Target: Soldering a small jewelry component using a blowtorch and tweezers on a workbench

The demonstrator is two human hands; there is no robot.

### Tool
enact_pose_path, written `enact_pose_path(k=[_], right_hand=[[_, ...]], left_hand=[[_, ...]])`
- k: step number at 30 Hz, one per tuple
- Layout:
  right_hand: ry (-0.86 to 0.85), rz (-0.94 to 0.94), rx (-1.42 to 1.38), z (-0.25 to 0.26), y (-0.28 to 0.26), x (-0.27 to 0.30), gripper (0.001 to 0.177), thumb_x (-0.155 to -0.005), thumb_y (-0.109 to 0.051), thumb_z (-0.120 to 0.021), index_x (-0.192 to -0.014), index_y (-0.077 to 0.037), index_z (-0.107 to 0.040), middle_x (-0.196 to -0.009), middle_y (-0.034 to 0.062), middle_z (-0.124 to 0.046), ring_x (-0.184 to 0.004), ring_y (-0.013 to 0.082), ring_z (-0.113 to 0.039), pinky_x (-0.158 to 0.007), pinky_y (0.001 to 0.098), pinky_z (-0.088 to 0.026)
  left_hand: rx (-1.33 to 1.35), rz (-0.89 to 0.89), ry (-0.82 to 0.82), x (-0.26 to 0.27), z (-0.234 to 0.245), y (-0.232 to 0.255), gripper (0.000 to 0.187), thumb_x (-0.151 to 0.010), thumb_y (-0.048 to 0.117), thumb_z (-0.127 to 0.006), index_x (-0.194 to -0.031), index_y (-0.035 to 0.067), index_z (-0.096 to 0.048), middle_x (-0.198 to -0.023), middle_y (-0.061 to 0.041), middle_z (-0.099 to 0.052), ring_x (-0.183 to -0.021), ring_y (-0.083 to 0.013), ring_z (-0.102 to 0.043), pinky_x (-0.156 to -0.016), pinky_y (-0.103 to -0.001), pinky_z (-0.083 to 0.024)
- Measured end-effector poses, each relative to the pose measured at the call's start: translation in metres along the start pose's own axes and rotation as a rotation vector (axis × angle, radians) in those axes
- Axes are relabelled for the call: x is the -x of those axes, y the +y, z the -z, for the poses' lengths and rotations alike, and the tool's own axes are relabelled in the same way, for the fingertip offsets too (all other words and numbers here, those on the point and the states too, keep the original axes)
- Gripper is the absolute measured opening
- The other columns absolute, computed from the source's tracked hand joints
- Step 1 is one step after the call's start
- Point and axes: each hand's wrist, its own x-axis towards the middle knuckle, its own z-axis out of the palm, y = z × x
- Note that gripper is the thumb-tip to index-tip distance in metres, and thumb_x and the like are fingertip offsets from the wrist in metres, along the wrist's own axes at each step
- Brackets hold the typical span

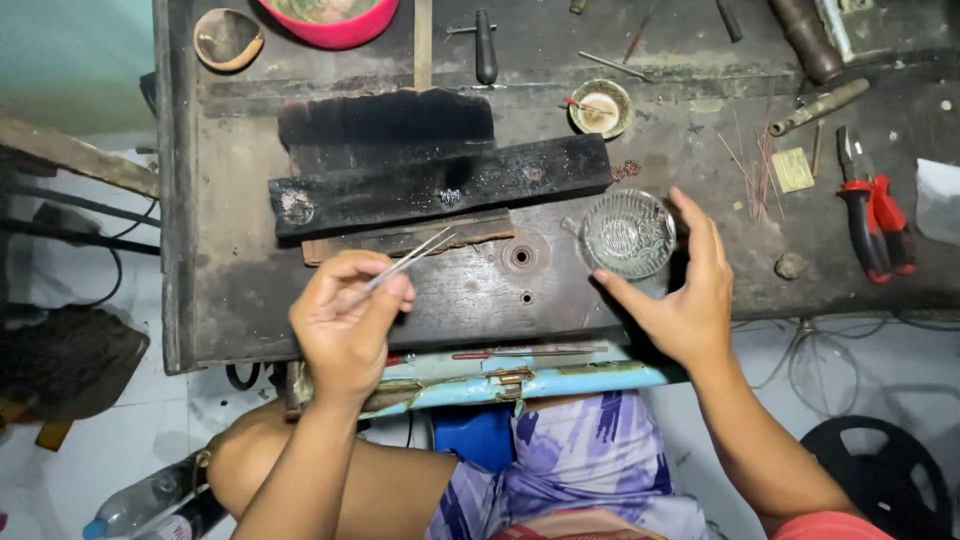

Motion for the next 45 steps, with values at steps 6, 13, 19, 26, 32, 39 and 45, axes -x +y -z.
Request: enact_pose_path(k=[6, 13, 19, 26, 32, 39, 45], right_hand=[[-0.043, 0.018, -0.106, -0.011, -0.024, 0.005, 0.103, -0.070, -0.034, -0.094, -0.151, 0.000, -0.040, -0.144, 0.0221, -0.059, -0.130, 0.0324, -0.060, -0.112, 0.0415, -0.046], [-0.136, 0.070, -0.281, -0.039, -0.049, 0.021, 0.108, -0.067, -0.031, -0.096, -0.151, 0.002, -0.038, -0.146, 0.0202, -0.058, -0.133, 0.0281, -0.061, -0.112, 0.0375, -0.049], [-0.124, 0.161, -0.246, -0.057, -0.041, 0.032, 0.108, -0.067, -0.038, -0.097, -0.148, 0.007, -0.040, -0.147, 0.0230, -0.055, -0.137, 0.0325, -0.058, -0.120, 0.0402, -0.045], [-0.054, 0.209, -0.223, -0.062, -0.040, 0.038, 0.100, -0.072, -0.039, -0.095, -0.144, 0.008, -0.042, -0.140, 0.0233, -0.061, -0.132, 0.0340, -0.063, -0.117, 0.0415, -0.050], [-0.041, 0.215, -0.216, -0.063, -0.042, 0.039, 0.099, -0.074, -0.041, -0.094, -0.143, 0.006, -0.043, -0.140, 0.0228, -0.062, -0.131, 0.0336, -0.064, -0.116, 0.0405, -0.051], [-0.034, 0.214, -0.213, -0.063, -0.043, 0.039, 0.097, -0.074, -0.041, -0.094, -0.143, 0.006, -0.043, -0.139, 0.0213, -0.063, -0.131, 0.0329, -0.064, -0.117, 0.0409, -0.050], [-0.034, 0.207, -0.235, -0.063, -0.043, 0.039, 0.098, -0.073, -0.039, -0.095, -0.143, 0.006, -0.043, -0.140, 0.0225, -0.062, -0.131, 0.0333, -0.064, -0.117, 0.0409, -0.050]], left_hand=[[-0.064, -0.018, -0.085, 0.014, -0.002, -0.012, 0.011, -0.092, 0.004, -0.072, -0.097, 0.003, -0.062, -0.097, -0.013, -0.064, -0.090, -0.0169, -0.063, -0.077, -0.024, -0.052], [-0.375, -0.343, -0.323, 0.003, -0.010, 0.011, 0.010, -0.093, 0.004, -0.064, -0.089, -0.002, -0.058, -0.082, -0.015, -0.063, -0.072, -0.0249, -0.062, -0.069, -0.033, -0.051], [-0.445, -0.364, -0.527, 0.002, -0.007, 0.007, 0.008, -0.095, 0.004, -0.065, -0.094, -0.003, -0.060, -0.085, -0.013, -0.061, -0.072, -0.0219, -0.059, -0.063, -0.029, -0.048], [-0.472, -0.372, -0.610, 0.000, -0.006, 0.003, 0.006, -0.097, 0.001, -0.062, -0.096, -0.003, -0.057, -0.087, -0.014, -0.061, -0.072, -0.0249, -0.058, -0.068, -0.034, -0.049], [-0.485, -0.408, -0.607, -0.002, -0.008, 0.005, 0.006, -0.096, -0.002, -0.062, -0.095, -0.004, -0.057, -0.086, -0.015, -0.061, -0.075, -0.0265, -0.062, -0.068, -0.034, -0.051], [-0.493, -0.386, -0.609, -0.001, -0.008, 0.006, 0.006, -0.096, -0.001, -0.061, -0.096, -0.003, -0.056, -0.087, -0.015, -0.061, -0.074, -0.0263, -0.060, -0.068, -0.034, -0.050], [-0.474, -0.380, -0.583, -0.001, -0.009, 0.006, 0.006, -0.094, -0.003, -0.062, -0.094, -0.002, -0.056, -0.085, -0.014, -0.061, -0.070, -0.0233, -0.056, -0.063, -0.032, -0.047]])
